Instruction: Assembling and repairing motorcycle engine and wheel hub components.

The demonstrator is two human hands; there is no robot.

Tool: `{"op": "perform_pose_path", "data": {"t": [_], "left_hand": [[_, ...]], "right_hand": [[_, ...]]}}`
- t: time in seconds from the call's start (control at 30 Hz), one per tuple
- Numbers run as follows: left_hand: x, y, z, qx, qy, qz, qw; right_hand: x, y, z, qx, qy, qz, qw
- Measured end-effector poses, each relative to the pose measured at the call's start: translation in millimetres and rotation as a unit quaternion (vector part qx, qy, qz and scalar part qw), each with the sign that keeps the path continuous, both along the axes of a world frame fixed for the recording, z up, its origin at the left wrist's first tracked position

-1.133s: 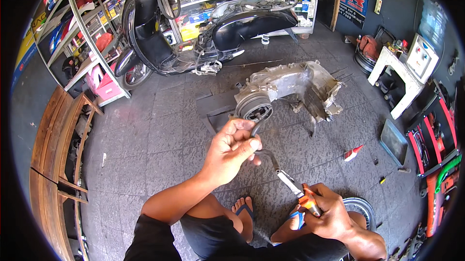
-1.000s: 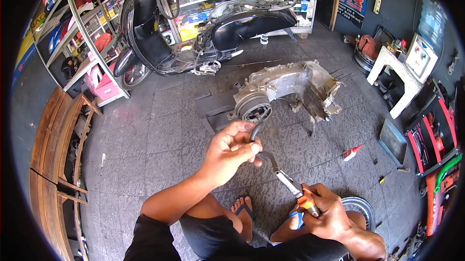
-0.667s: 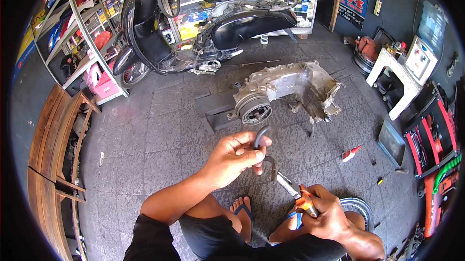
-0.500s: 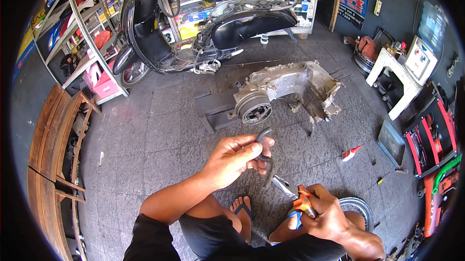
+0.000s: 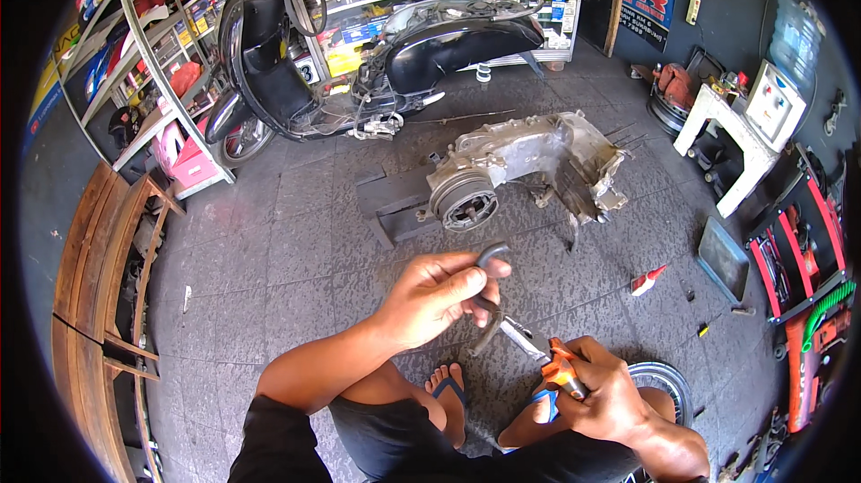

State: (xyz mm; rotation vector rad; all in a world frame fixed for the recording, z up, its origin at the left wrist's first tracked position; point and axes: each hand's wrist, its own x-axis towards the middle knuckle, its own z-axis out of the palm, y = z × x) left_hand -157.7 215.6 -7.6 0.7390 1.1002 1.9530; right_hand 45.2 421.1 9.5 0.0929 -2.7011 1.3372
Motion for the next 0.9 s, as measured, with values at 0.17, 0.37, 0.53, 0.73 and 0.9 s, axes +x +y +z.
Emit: {"op": "perform_pose_path", "data": {"t": [0.17,0.37,0.53,0.73,0.9], "left_hand": [[4,14,-4,0.058,-0.002,-0.175,0.983],[-16,1,10,-0.040,0.017,-0.181,0.983],[-4,-11,38,-0.139,0.355,0.040,0.924],[22,-3,41,-0.255,0.765,0.136,0.576],[10,-2,28,-0.236,0.647,0.089,0.719]], "right_hand": [[-2,-3,0,-0.001,-0.012,0.025,1.000],[2,1,-4,0.143,0.031,-0.039,0.988],[-1,3,-9,0.250,0.071,-0.040,0.965],[-3,4,-8,0.214,0.013,-0.033,0.976],[-2,5,-6,0.216,0.016,-0.041,0.975]]}}
